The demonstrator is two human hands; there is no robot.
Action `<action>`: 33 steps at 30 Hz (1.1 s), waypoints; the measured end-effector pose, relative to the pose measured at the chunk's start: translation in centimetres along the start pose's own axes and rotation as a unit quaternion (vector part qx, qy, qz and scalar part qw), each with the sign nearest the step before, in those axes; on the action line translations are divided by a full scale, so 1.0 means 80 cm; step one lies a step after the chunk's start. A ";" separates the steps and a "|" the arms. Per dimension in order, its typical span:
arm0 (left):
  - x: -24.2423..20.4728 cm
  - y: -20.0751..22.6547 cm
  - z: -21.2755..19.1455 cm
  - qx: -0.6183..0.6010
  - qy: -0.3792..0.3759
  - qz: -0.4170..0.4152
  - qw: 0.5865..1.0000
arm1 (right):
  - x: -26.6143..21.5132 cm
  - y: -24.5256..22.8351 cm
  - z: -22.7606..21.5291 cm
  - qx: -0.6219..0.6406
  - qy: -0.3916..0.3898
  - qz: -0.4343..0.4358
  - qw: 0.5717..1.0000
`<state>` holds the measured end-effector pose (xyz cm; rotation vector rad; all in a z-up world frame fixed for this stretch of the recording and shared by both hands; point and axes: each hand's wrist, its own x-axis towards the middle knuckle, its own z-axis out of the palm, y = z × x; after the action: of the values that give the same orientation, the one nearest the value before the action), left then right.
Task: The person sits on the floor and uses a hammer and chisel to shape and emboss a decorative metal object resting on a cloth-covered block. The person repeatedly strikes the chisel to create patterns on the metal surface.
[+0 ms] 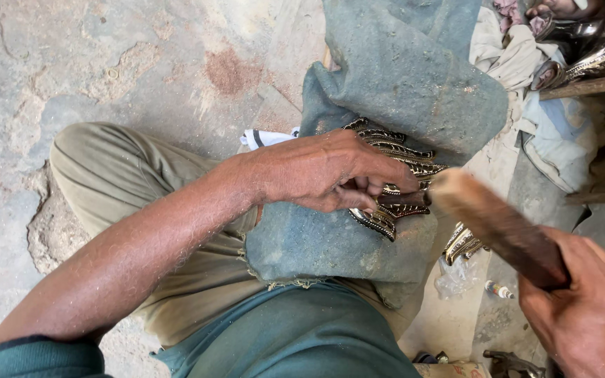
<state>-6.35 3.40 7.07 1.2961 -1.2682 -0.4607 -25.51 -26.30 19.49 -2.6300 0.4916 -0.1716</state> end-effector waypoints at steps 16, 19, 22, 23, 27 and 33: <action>0.003 0.001 0.000 -0.014 0.018 0.041 0.999 | -0.010 -0.038 0.002 0.004 -0.036 -0.098 0.995; 0.001 0.000 0.001 0.041 -0.008 -0.018 0.999 | -0.005 -0.055 -0.003 -0.285 -0.084 -0.100 0.950; 0.005 -0.002 -0.001 0.020 0.004 0.016 1.000 | -0.002 -0.056 0.010 0.061 -0.023 -0.039 0.997; 0.002 -0.002 0.001 0.028 0.001 0.001 1.000 | -0.001 -0.054 0.009 -0.060 -0.027 -0.098 0.993; 0.004 -0.002 -0.003 0.012 0.001 0.032 0.999 | -0.013 -0.034 -0.005 -0.280 -0.020 -0.177 0.943; 0.005 0.000 -0.004 0.011 -0.016 -0.005 1.000 | -0.014 -0.010 0.003 -0.126 -0.004 -0.133 0.983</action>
<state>-6.00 3.22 7.32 1.3189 -1.2967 -0.4771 -26.21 -25.13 19.62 -2.9376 0.1651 -0.1918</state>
